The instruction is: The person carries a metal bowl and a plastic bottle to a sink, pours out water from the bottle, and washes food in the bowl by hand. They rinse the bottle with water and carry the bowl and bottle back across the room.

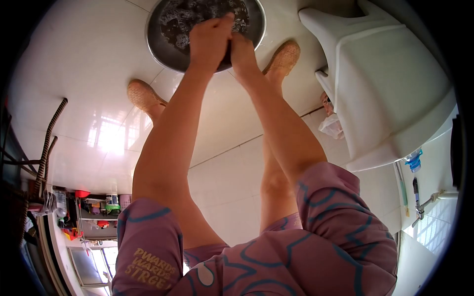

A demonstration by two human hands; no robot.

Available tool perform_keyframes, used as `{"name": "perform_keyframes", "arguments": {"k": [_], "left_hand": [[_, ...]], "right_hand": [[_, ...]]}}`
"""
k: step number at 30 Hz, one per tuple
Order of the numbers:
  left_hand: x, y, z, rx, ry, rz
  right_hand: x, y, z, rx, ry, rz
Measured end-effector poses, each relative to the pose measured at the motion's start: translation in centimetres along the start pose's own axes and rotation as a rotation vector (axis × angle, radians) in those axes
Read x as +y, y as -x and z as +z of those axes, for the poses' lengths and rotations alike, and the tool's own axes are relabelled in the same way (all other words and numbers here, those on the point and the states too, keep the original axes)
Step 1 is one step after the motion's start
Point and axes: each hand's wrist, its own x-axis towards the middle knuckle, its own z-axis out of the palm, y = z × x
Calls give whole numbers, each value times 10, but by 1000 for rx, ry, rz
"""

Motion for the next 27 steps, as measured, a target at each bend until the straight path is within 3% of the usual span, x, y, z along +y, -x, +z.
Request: {"name": "perform_keyframes", "arguments": {"k": [2,4,6,8,11,15,16,19,21,22,27], "left_hand": [[-28,-3,-9,156,369,12],[-49,0,-19,289,670,-2],[-59,8,-38,298,918,-134],[-54,23,-57,328,1032,-258],[-33,54,-81,293,1125,-343],[-3,107,-115,306,1109,-422],[-11,115,-121,340,1112,-309],[-5,151,-148,343,997,-236],[-4,178,-168,377,877,-189],[5,195,-178,391,854,-190],[55,276,-213,381,1024,-174]], "right_hand": [[-16,2,-8,238,249,-388],[-29,-7,-24,411,435,-628],[-37,-24,-38,379,487,-522],[-29,-46,-51,224,433,-231],[8,-83,-75,-7,365,13],[6,-46,-72,47,365,-87],[8,-41,-76,46,353,-95],[2,-6,-86,-13,408,-93],[-3,36,-88,35,545,1],[28,27,-111,18,724,-97],[-8,203,-120,44,188,-96]]}}
